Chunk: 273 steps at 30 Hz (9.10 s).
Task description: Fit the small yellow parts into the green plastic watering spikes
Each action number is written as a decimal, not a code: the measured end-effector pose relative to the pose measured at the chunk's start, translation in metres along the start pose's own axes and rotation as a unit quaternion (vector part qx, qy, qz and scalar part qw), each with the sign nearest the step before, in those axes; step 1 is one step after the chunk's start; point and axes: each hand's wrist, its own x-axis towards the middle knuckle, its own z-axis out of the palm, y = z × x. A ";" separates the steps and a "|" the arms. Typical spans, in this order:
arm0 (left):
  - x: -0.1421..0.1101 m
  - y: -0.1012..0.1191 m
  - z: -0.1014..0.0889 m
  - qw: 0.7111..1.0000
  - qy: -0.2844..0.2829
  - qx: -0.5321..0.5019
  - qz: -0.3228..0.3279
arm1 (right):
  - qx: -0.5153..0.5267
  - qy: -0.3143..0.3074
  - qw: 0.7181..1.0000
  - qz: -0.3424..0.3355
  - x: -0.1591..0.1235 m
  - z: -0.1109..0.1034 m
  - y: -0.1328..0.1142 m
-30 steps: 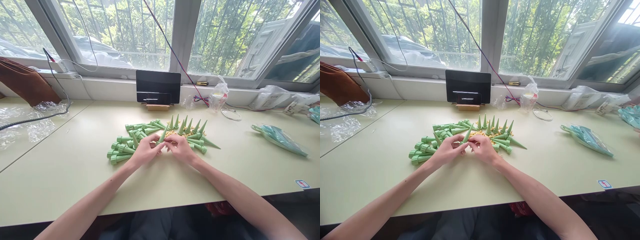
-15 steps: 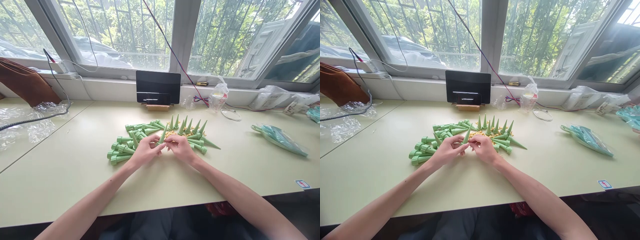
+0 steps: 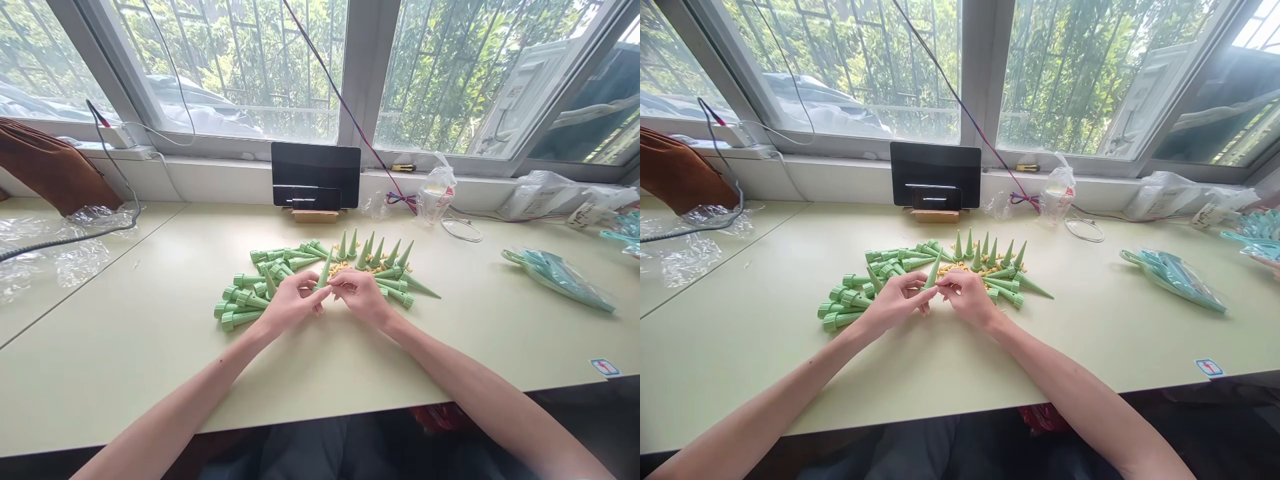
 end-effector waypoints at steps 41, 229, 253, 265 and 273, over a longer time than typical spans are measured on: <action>0.000 0.004 -0.002 0.999 0.014 -0.040 0.031 | 0.036 0.027 0.998 0.046 -0.001 0.002 -0.015; -0.005 -0.005 0.008 0.955 0.054 0.265 0.125 | -0.125 -0.084 0.989 0.012 -0.003 0.004 -0.024; -0.005 -0.005 0.010 0.951 0.063 0.271 0.138 | -0.096 -0.077 0.992 0.015 -0.004 0.005 -0.020; -0.005 -0.005 0.010 0.951 0.047 0.274 0.136 | -0.115 -0.078 0.990 0.013 -0.005 0.005 -0.020; -0.004 -0.008 0.010 0.949 0.039 0.285 0.132 | -0.130 -0.087 0.988 0.012 -0.005 0.004 -0.018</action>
